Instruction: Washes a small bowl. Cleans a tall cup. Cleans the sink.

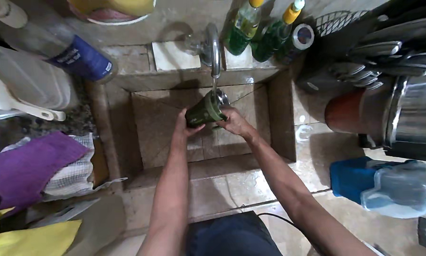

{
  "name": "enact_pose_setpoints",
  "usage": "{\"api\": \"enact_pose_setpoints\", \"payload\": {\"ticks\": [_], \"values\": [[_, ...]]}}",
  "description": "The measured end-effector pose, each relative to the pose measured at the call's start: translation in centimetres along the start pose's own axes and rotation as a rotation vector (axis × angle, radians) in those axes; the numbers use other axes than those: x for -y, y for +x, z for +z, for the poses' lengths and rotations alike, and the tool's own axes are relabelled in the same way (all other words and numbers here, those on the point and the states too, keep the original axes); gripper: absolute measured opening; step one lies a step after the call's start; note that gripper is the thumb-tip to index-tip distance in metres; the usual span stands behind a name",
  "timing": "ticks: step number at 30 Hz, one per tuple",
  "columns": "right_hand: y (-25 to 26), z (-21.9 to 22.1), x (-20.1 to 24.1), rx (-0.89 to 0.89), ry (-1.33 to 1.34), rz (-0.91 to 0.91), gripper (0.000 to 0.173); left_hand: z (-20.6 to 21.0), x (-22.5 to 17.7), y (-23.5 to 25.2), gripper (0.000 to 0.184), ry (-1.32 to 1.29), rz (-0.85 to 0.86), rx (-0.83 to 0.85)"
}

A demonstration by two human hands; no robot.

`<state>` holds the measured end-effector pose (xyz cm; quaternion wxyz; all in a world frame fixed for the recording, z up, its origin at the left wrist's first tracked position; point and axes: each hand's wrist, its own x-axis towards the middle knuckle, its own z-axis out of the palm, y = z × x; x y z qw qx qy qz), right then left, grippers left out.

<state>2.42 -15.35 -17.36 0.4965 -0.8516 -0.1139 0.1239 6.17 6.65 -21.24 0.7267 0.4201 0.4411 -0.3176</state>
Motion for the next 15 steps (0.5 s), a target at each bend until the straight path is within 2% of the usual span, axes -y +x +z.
{"api": "enact_pose_setpoints", "payload": {"ticks": [2, 5, 7, 9, 11, 13, 15], "values": [[0.4, -0.2, -0.1, 0.030, -0.053, -0.009, 0.026, -0.2, 0.1, 0.3, 0.052, -0.057, 0.022, 0.006], [0.6, 0.2, -0.1, -0.073, -0.018, 0.097, 0.035, 0.7, 0.8, -0.2, 0.047, -0.081, 0.106, -0.010], [0.9, 0.3, 1.7, -0.084, -0.118, 0.163, 0.043, 0.9, 2.0, -0.1, 0.043, -0.139, 0.193, 0.001], [1.3, 0.5, 3.2, -0.033, -0.260, 0.150, 0.042, 0.5, 3.5, 0.5, 0.041, -0.170, 0.271, 0.000], [1.7, 0.9, 3.6, -0.027, -0.324, 0.179, 0.041, -0.4, 4.8, 0.9, 0.046, -0.068, 0.335, -0.040], [2.0, 1.5, 4.1, -0.065, -0.367, 0.284, 0.040, -1.1, 5.3, -0.1, 0.050, 0.055, 0.377, -0.079], [2.2, 2.1, 4.1, -0.011, -0.449, 0.234, 0.037, -1.7, 5.1, -1.1, 0.052, 0.124, 0.426, -0.133]]}}
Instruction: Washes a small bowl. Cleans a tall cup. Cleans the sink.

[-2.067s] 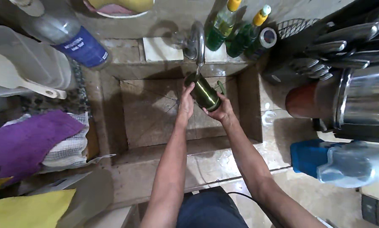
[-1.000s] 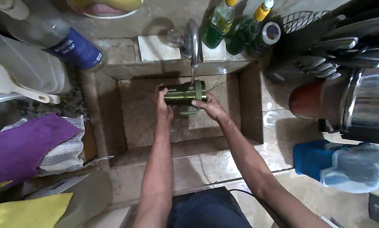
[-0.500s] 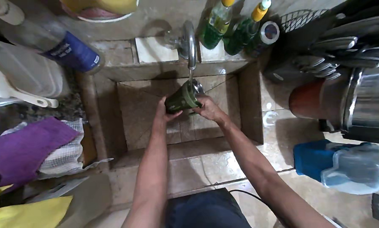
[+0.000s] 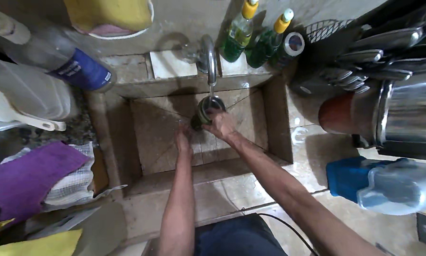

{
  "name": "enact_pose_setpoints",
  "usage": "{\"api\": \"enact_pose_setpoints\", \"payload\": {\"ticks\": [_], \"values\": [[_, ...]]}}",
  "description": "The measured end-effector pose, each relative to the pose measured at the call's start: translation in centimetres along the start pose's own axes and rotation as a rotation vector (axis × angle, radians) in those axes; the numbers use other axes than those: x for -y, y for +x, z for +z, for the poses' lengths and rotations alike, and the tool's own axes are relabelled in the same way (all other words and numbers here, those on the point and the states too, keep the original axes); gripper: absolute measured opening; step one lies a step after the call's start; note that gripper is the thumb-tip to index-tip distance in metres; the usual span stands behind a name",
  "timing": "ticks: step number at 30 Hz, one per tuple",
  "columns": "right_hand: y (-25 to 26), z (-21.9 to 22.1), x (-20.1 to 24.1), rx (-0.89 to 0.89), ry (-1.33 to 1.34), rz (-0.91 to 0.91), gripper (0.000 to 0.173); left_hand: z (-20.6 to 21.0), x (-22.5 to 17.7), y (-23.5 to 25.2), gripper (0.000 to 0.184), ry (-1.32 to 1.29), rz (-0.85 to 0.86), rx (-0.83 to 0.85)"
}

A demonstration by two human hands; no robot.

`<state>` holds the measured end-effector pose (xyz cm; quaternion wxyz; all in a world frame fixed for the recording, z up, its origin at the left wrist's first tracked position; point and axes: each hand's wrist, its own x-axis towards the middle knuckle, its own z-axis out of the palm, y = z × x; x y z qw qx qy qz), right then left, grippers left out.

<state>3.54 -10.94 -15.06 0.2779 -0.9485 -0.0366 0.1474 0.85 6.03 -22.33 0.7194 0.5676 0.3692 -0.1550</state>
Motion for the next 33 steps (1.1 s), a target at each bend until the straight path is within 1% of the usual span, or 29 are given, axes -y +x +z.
{"api": "enact_pose_setpoints", "payload": {"ticks": [1, 2, 4, 5, 7, 8, 10, 12, 13, 15, 17, 18, 20, 21, 22, 24, 26, 27, 29, 30, 31, 33], "values": [[0.1, 0.2, 0.1, 0.027, -0.004, -0.070, 0.037, -0.8, -0.3, -0.1, 0.053, 0.028, 0.019, -0.017], [0.2, 0.4, 0.2, 0.032, 0.027, -0.102, 0.036, -1.8, -0.6, -0.2, 0.054, 0.044, 0.028, -0.030], [1.0, 0.5, -0.4, -0.009, 0.077, -0.026, 0.037, -3.4, -1.4, -0.4, 0.051, 0.035, 0.048, -0.056], [1.3, 0.5, -0.5, -0.033, 0.052, 0.007, 0.037, -4.0, -1.8, -0.6, 0.049, 0.013, 0.052, -0.060], [1.3, 0.3, -0.1, -0.019, -0.017, -0.041, 0.036, -4.9, -2.8, -0.9, 0.049, -0.018, 0.055, -0.044], [1.1, 0.3, 0.1, 0.008, -0.001, -0.077, 0.036, -5.4, -3.0, -1.1, 0.050, -0.021, 0.053, -0.034], [1.2, 0.5, 0.2, 0.026, 0.053, -0.014, 0.037, -6.1, -3.1, -1.6, 0.052, -0.004, 0.031, -0.036], [2.1, 0.4, 0.2, -0.006, 0.003, 0.068, 0.037, -6.2, -3.6, -1.7, 0.054, 0.013, 0.013, -0.016], [2.1, 0.5, 0.2, -0.027, -0.012, 0.045, 0.035, -6.2, -3.6, -1.6, 0.054, 0.024, 0.007, -0.003], [1.5, -0.1, 0.3, -0.029, 0.058, -0.021, 0.036, -5.3, -3.6, -1.7, 0.056, 0.015, -0.028, 0.003], [1.2, -1.7, 0.3, -0.027, 0.153, 0.000, 0.041, -3.7, -4.1, -2.3, 0.055, -0.008, -0.072, 0.015], [1.3, -1.9, 0.4, -0.028, 0.143, 0.016, 0.042, -3.2, -4.2, -2.6, 0.056, -0.012, -0.077, 0.033], [1.4, -2.3, 0.5, -0.018, 0.078, 0.014, 0.040, -1.9, -3.5, -1.9, 0.057, 0.008, -0.012, 0.123], [1.2, -2.7, 0.0, -0.014, 0.097, 0.006, 0.039, -1.2, -3.0, -1.2, 0.059, 0.027, 0.038, 0.192], [1.0, -3.3, -0.8, -0.001, 0.188, 0.001, 0.039, -0.5, -2.6, -0.6, 0.062, 0.052, 0.080, 0.257], [-0.1, -4.2, -2.6, 0.011, 0.558, 0.036, 0.035, 0.7, -2.1, -0.1, 0.063, 0.046, 0.114, 0.341], [-2.2, -3.6, -3.3, -0.036, 0.975, 0.173, 0.027, 1.0, -2.3, -1.2, 0.054, -0.031, 0.143, 0.371], [-3.6, -3.0, -3.2, -0.076, 1.130, 0.281, 0.028, 1.1, -2.9, -2.2, 0.051, -0.020, 0.171, 0.375], [-7.8, -1.9, -3.4, -0.179, 1.360, 0.491, 0.037, 2.4, -4.4, -4.6, 0.057, 0.137, 0.223, 0.407], [-10.3, -1.1, -3.7, -0.219, 1.460, 0.571, 0.043, 3.3, -4.7, -5.7, 0.060, 0.271, 0.237, 0.425], [-12.1, -0.4, -4.2, -0.246, 1.562, 0.616, 0.047, 4.3, -5.0, -6.4, 0.062, 0.435, 0.267, 0.440], [-14.8, 0.9, -5.4, -0.271, 1.700, 0.672, 0.053, 6.5, -5.1, -8.2, 0.065, 0.759, 0.405, 0.454]]}}
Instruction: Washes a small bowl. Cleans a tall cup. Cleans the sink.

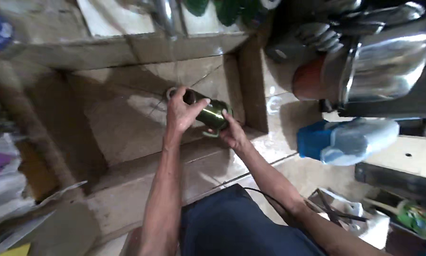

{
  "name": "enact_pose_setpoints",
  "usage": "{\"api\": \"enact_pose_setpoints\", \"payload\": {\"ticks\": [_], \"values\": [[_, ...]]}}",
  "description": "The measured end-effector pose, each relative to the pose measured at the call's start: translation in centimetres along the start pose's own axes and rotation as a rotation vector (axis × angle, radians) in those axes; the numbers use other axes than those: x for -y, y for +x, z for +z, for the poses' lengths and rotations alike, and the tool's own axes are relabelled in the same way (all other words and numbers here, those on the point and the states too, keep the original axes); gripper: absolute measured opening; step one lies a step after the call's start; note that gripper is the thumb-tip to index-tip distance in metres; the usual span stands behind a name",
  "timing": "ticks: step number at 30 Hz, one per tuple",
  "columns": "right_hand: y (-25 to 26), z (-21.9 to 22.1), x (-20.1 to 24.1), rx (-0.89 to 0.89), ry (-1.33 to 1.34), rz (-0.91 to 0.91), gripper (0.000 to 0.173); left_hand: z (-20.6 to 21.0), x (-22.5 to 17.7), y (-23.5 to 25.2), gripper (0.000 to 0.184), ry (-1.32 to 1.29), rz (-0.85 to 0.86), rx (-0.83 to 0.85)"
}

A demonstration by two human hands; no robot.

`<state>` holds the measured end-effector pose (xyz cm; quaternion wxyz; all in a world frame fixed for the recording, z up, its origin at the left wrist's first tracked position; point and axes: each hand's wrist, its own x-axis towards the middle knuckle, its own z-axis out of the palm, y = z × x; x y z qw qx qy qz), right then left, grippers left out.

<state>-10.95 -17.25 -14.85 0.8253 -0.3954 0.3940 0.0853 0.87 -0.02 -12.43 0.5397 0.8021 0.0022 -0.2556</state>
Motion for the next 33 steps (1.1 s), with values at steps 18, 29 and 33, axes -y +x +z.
{"api": "enact_pose_setpoints", "payload": {"ticks": [18, 29, 33], "values": [[8.1, 13.8, 5.9, 0.354, -1.179, -0.592, 0.040, -3.1, 6.5, 0.3, 0.065, -0.998, -0.325, -0.311], [10.6, 12.2, 4.6, 0.244, -1.153, -0.955, 0.038, -1.7, 7.2, 5.5, 0.059, -1.125, -0.367, -0.323], [10.1, 13.4, 3.9, 0.311, -1.264, -0.909, 0.032, -1.5, 9.7, 5.7, 0.050, -1.243, -0.319, -0.311]]}}
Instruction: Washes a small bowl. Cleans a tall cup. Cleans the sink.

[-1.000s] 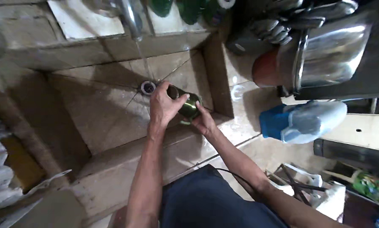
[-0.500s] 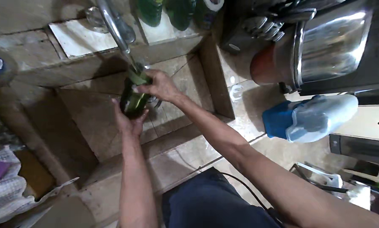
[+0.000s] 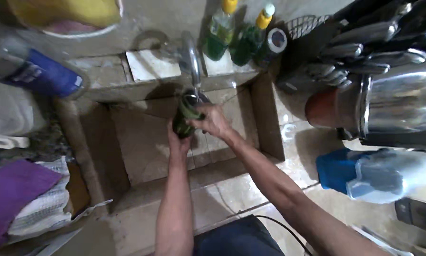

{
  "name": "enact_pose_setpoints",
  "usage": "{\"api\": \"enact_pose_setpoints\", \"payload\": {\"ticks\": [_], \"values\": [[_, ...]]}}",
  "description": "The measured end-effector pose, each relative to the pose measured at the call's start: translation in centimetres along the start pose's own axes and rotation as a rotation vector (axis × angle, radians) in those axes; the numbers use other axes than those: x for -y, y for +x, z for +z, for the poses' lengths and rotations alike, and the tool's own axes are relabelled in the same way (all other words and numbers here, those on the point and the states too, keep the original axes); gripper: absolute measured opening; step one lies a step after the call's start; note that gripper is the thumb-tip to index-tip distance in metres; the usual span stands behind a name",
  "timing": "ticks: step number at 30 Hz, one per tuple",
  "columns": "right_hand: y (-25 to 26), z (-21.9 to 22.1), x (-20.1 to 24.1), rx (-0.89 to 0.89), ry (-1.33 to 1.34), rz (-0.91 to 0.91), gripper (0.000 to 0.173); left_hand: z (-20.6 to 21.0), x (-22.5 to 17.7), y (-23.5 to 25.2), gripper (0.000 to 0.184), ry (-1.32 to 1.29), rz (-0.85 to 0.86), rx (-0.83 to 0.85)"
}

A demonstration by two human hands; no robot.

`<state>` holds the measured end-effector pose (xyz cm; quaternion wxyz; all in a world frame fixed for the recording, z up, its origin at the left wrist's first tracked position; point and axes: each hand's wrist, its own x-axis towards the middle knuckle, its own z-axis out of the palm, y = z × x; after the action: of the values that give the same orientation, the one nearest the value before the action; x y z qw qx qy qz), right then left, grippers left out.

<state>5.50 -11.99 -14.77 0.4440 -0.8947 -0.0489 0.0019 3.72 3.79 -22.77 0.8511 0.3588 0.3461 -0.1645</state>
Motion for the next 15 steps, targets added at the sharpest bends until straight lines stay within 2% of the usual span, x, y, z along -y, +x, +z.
{"api": "enact_pose_setpoints", "payload": {"ticks": [1, 3, 6, 9, 12, 13, 15], "values": [[0.1, 0.5, 0.1, 0.012, 0.003, -0.017, 0.033, -0.3, -0.1, 0.3, 0.048, -0.013, 0.009, -0.027], [-1.6, 1.7, -0.7, 0.022, 0.076, 0.066, 0.038, -1.9, 0.7, -0.7, 0.048, 0.022, -0.028, -0.079], [-1.4, 1.4, 0.5, 0.003, 0.041, 0.071, 0.038, -1.2, -0.6, -1.0, 0.046, 0.074, 0.001, -0.114], [-1.8, 1.6, -0.4, -0.001, 0.094, 0.216, 0.039, -1.7, -0.6, -1.5, 0.050, 0.147, -0.016, -0.221], [-1.9, 2.7, -1.5, -0.147, 0.091, 0.036, 0.038, -2.5, -0.6, -1.6, 0.045, 0.182, 0.021, -0.182], [-2.3, 2.7, -1.6, -0.184, 0.107, 0.016, 0.045, -2.7, -0.5, -2.0, 0.044, 0.204, 0.021, -0.160], [-1.6, 2.7, -2.1, -0.137, 0.193, 0.047, 0.078, -3.0, -0.9, -1.8, 0.046, 0.247, 0.015, -0.143]]}}
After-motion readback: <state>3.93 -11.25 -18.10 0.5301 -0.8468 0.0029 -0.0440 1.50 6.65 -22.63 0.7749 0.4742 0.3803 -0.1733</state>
